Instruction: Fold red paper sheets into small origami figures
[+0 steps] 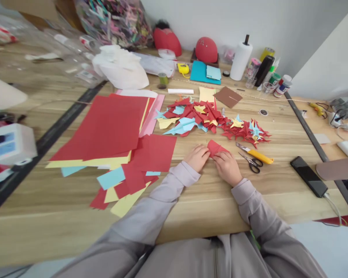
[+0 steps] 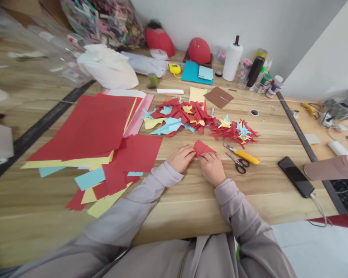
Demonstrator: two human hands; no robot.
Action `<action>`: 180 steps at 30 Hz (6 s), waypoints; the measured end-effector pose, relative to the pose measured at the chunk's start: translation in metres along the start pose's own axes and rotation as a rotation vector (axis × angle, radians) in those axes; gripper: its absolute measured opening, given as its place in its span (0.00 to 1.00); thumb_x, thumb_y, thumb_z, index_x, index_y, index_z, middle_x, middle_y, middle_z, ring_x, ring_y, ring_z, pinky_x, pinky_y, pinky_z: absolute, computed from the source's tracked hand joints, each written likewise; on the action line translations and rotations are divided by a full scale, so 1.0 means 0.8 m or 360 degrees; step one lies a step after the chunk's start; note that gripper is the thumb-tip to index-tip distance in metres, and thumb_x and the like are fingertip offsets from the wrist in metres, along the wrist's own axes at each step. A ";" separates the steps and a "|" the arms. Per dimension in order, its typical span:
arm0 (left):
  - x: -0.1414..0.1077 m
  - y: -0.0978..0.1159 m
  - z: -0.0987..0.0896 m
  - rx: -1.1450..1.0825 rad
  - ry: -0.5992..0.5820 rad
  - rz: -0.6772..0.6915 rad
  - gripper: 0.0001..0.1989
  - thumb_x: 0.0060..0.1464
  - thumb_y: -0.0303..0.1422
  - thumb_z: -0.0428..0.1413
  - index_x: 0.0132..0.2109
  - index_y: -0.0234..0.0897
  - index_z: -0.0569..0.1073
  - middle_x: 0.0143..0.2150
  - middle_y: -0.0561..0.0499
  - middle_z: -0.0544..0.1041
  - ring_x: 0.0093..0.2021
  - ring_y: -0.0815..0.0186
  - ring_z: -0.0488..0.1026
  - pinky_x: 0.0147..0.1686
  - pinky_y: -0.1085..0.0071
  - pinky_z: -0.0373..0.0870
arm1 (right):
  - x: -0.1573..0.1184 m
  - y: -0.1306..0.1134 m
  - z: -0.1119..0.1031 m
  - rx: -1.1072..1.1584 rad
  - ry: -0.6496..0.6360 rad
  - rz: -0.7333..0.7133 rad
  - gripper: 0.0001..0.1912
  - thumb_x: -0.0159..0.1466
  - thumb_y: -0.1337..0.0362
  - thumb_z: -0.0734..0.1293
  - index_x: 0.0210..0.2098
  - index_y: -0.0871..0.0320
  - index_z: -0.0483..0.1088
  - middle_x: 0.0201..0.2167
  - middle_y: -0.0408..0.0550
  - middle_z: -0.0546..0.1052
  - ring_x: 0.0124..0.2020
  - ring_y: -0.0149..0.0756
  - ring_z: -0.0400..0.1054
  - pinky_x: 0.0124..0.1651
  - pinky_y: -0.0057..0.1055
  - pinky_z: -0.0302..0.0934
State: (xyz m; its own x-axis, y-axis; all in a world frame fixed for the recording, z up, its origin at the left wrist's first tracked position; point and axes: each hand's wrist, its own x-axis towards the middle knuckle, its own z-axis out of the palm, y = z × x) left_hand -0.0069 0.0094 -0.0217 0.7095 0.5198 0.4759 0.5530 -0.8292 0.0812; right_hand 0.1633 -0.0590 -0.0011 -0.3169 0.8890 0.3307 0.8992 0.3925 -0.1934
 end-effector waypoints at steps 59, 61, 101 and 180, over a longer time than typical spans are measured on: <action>0.021 -0.004 -0.026 -0.0138 0.0567 0.0172 0.07 0.54 0.29 0.51 0.33 0.36 0.74 0.31 0.48 0.76 0.35 0.64 0.70 0.37 0.63 0.64 | 0.022 0.026 -0.010 0.0173 0.0535 -0.0204 0.06 0.62 0.69 0.62 0.36 0.55 0.70 0.35 0.47 0.77 0.38 0.36 0.67 0.47 0.38 0.57; 0.022 -0.004 -0.025 -0.0126 0.0525 0.0198 0.08 0.55 0.29 0.50 0.33 0.36 0.74 0.31 0.48 0.76 0.35 0.64 0.70 0.37 0.63 0.64 | 0.022 0.024 -0.010 0.0150 0.0518 -0.0205 0.07 0.62 0.69 0.62 0.37 0.55 0.71 0.35 0.48 0.77 0.39 0.37 0.67 0.47 0.39 0.57; 0.033 -0.013 -0.007 -0.1577 0.0782 -0.0884 0.09 0.45 0.36 0.60 0.29 0.32 0.76 0.29 0.47 0.77 0.26 0.69 0.72 0.25 0.74 0.71 | 0.026 0.033 0.001 0.1306 0.0486 0.0455 0.18 0.62 0.58 0.62 0.51 0.56 0.62 0.41 0.52 0.75 0.38 0.36 0.71 0.42 0.35 0.68; 0.037 -0.017 -0.014 -0.2304 0.0333 -0.1238 0.25 0.29 0.28 0.67 0.40 0.28 0.76 0.30 0.45 0.80 0.33 0.62 0.77 0.37 0.68 0.76 | 0.029 0.025 -0.003 0.1596 0.0235 0.0769 0.14 0.56 0.52 0.67 0.28 0.58 0.72 0.23 0.45 0.75 0.24 0.32 0.67 0.28 0.28 0.63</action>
State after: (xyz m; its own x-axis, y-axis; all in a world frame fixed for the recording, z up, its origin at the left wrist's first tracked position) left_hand 0.0018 0.0336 0.0012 0.3420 0.9393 0.0263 -0.1996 0.0453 0.9788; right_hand 0.1745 -0.0306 0.0047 0.0982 0.9887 0.1134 0.2475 0.0861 -0.9651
